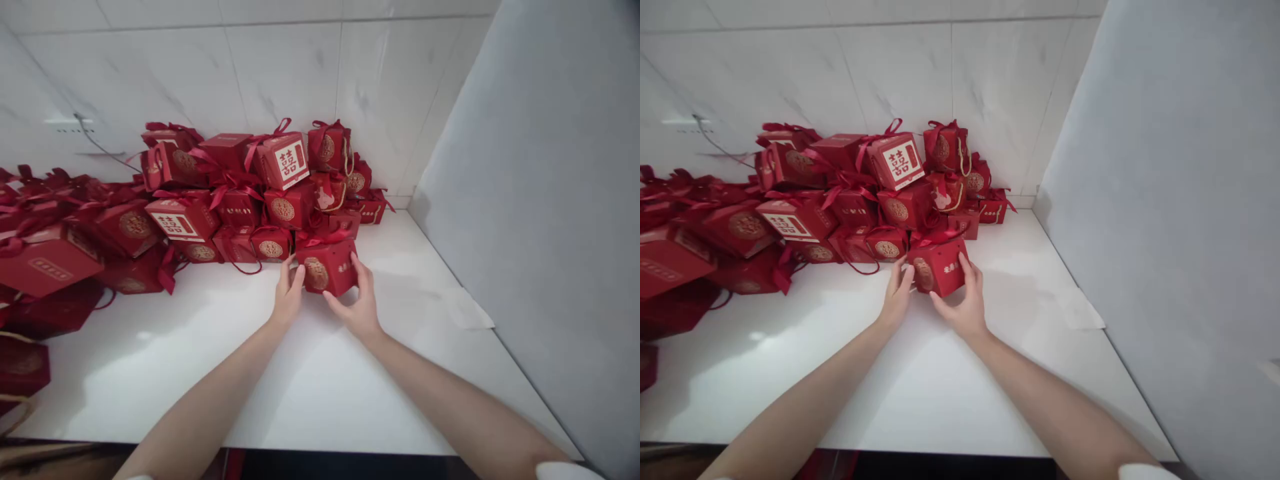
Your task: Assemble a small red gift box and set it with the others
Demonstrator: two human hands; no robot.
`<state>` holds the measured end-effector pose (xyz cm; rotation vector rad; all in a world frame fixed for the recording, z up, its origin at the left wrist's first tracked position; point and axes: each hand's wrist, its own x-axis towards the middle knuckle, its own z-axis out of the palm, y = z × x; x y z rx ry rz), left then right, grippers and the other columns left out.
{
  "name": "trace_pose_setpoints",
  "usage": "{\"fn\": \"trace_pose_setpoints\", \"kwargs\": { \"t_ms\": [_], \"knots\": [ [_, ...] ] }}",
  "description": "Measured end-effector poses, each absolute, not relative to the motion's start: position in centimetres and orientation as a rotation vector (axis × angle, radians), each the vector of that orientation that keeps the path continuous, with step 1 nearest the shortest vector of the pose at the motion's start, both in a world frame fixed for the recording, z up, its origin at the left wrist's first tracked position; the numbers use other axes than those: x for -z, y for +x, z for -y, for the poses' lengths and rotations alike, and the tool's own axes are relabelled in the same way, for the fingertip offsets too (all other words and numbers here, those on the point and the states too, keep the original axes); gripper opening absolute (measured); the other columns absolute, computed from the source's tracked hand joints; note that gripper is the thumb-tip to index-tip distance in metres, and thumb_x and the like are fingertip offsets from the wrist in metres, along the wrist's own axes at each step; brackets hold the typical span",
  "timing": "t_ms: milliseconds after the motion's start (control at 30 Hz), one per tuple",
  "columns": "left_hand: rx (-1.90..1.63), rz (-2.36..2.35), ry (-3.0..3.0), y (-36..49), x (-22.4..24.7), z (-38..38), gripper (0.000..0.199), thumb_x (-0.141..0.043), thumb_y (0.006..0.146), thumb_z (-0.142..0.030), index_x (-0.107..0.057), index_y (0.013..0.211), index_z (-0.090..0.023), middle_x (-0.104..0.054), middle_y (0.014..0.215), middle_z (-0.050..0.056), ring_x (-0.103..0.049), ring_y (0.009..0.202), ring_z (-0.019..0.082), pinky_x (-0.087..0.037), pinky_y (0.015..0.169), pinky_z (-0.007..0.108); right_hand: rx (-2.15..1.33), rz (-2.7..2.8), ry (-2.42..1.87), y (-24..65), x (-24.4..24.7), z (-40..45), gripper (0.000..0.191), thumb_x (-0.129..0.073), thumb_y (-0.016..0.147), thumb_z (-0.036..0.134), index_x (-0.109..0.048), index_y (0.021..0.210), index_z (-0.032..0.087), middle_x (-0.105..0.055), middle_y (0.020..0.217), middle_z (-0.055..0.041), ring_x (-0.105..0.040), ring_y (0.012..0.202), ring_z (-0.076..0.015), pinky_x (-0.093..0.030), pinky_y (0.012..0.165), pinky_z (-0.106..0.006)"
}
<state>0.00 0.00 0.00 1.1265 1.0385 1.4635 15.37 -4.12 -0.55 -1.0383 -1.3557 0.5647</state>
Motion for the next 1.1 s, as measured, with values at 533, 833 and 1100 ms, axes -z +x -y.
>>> {"fn": "trace_pose_setpoints", "kwargs": {
  "t_ms": [533,833,1100],
  "knots": [
    [-1.442,-0.823,0.876,-0.1,-1.4,0.7,0.061,-0.065,0.074,-0.061,-0.059,0.117,-0.018,-0.069,0.119,0.010,-0.057,0.122,0.034,-0.048,0.100,0.045,-1.217,1.326,-0.814,15.2,0.7,4.6,0.071,-0.052,0.091,0.058,-0.027,0.152,0.032,-0.039,0.154,-0.0051,-0.041,0.138,-0.0265,-0.043,0.108,-0.047],
    [-1.412,-0.847,0.818,-0.6,-0.4,0.0,0.060,-0.070,0.066,-0.062,-0.059,0.105,-0.018,-0.071,0.111,0.011,-0.060,0.118,0.036,-0.050,0.096,0.047,-1.223,1.308,-0.790,15.1,0.3,4.8,0.071,-0.055,0.090,0.054,-0.029,0.151,0.029,-0.044,0.150,-0.0057,-0.043,0.136,-0.0275,-0.044,0.107,-0.046],
    [-1.429,-0.806,0.894,-0.7,-0.6,0.1,0.056,-0.069,0.068,-0.064,-0.059,0.100,-0.019,-0.069,0.115,0.010,-0.059,0.119,0.036,-0.049,0.097,0.046,-1.186,1.340,-0.744,15.2,-0.1,5.1,0.067,-0.055,0.090,0.054,-0.032,0.149,0.030,-0.042,0.152,-0.0046,-0.040,0.138,-0.0272,-0.042,0.109,-0.046]
  ]
}}
